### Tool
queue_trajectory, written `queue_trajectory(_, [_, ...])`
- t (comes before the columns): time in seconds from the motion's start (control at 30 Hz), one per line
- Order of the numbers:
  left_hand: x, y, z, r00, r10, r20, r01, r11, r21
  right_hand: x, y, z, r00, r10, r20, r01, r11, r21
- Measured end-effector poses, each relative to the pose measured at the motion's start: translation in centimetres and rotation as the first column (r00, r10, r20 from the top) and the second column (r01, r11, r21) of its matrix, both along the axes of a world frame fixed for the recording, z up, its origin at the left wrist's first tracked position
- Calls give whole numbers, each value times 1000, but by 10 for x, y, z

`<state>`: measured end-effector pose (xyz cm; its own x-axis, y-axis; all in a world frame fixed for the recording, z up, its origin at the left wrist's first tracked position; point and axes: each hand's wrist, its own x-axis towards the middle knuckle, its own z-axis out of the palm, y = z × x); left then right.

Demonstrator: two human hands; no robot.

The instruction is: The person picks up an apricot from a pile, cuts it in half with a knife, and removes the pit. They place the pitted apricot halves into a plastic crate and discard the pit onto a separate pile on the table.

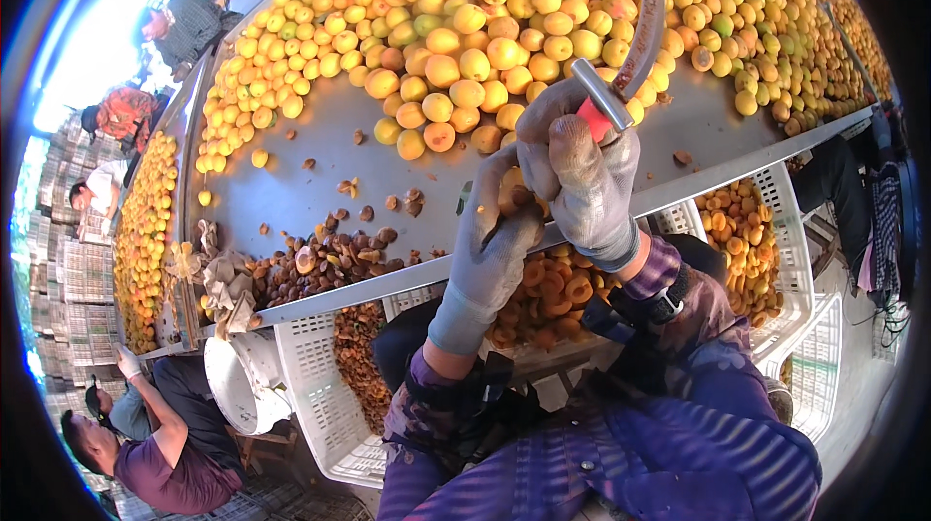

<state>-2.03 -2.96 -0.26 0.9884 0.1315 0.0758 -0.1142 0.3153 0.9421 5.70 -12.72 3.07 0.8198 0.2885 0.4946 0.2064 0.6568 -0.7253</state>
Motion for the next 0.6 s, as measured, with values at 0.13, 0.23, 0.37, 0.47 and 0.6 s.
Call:
queue_trajectory(0.13, [4, -13, 10, 996, 90, -24, -90, 996, -3, 1, 1, -5, 997, 5, 78, -1, 999, -46])
queue_trajectory(0.23, [4, -9, 7, 997, 69, -37, -68, 997, 31, 4, 4, -7, 993, 10, -119, -6, 999, 31])
queue_trajectory(0.37, [7, -6, -4, 999, 39, -6, -38, 992, 121, 10, 9, -1, 935, 55, -350, -6, 990, 141])
queue_trajectory(0.47, [9, -7, -5, 1000, 25, 15, -27, 992, 125, 16, 7, -8, 918, 81, -387, -23, 988, 153])
queue_trajectory(0.6, [11, -7, -5, 999, 29, 24, -34, 979, 202, 18, 6, -4, 835, 130, -535, -38, 983, 180])
